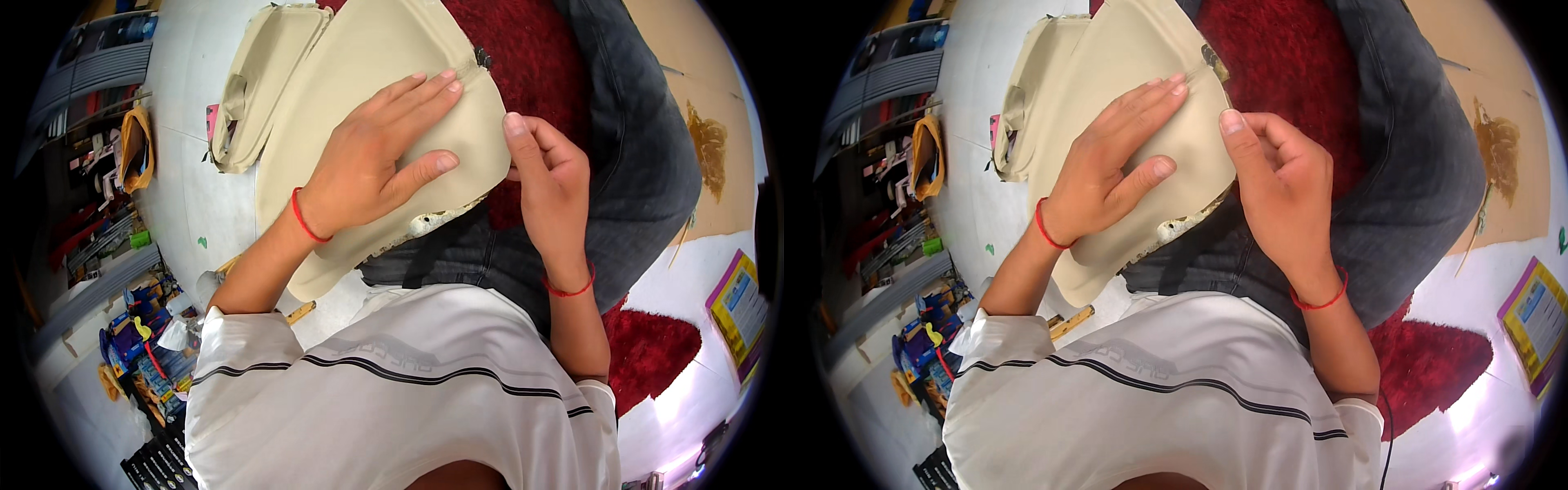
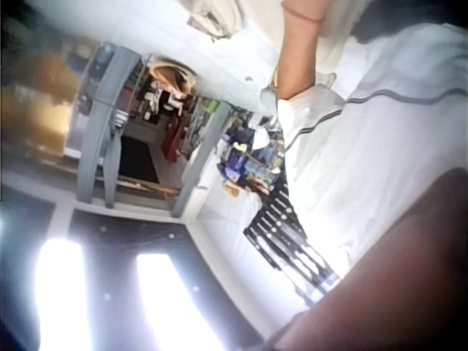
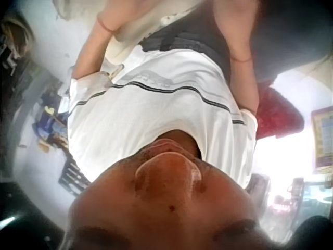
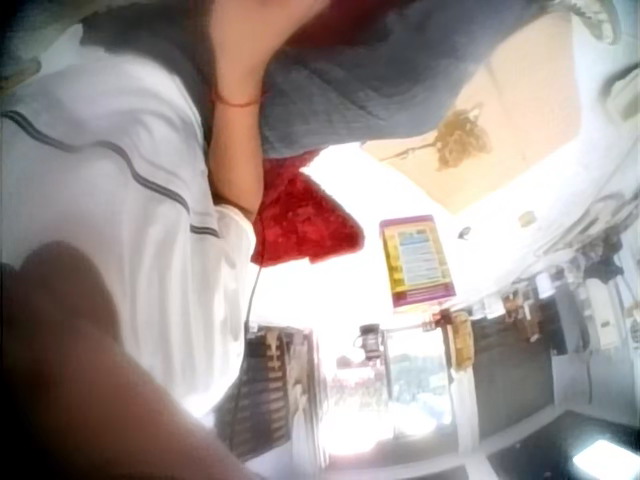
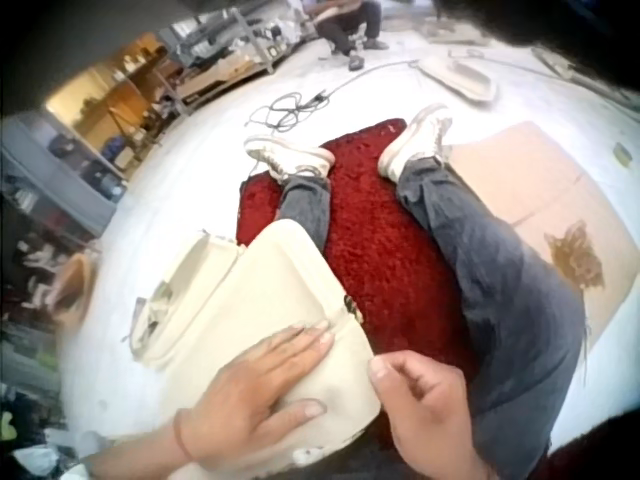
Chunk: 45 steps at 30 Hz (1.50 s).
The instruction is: The person sits on the floor and uses a brush to apply a substance to a beige plastic part. They then peel off a yellow tape strip and press the edges of the part by hand.
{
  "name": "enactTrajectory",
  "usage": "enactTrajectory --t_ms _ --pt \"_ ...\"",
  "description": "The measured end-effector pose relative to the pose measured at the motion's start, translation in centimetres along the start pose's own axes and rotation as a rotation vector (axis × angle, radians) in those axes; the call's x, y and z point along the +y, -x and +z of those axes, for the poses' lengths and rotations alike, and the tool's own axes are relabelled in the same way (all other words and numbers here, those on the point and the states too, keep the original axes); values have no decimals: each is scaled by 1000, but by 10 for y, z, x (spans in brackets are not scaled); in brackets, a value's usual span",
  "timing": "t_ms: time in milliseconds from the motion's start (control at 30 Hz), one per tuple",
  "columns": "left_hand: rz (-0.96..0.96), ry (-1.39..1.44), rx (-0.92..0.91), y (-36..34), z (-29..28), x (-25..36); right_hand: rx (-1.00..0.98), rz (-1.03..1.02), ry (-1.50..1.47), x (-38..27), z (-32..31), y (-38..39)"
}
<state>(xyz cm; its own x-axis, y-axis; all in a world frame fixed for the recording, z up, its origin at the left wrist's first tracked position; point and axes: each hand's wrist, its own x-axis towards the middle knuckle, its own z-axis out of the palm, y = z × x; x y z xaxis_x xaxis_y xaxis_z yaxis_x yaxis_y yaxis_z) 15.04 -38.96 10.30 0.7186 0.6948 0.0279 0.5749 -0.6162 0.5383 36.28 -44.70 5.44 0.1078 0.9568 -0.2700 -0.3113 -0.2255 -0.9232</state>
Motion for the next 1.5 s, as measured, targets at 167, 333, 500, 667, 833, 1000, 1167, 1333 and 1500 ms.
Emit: enactTrajectory --t_ms 167,333,500,667,833,1000,1167,1333,1500 --pt "183 -125 39 -50 -16 -53 16 -2 -27 8 1 -8" --pt "91 -10 -574 -135 -66 -60 4 51 -12 12 -3 -13" --pt "85 -64 -955 -190 -47 -64 -42 168 -124 24 -18 -22" --pt "39 -177 -901 -191 -29 -77 -138 140 -342 51 -19 -16" --pt "15 -183 -832 -195 -20 -104 -114 100 -464 62 -11 -18" --pt "-18 -261 -734 -197 -25 -105 -106 128 -552 59 -1 -32" --pt "21 -237 -653 -184 -27 -101 -45 98 -511 57 11 -34" --pt "58 -224 -634 -177 -20 -114 26 65 -392 54 11 -54" --pt "323 -136 -604 -178 -29 -132 79 110 -415 48 5 -61"
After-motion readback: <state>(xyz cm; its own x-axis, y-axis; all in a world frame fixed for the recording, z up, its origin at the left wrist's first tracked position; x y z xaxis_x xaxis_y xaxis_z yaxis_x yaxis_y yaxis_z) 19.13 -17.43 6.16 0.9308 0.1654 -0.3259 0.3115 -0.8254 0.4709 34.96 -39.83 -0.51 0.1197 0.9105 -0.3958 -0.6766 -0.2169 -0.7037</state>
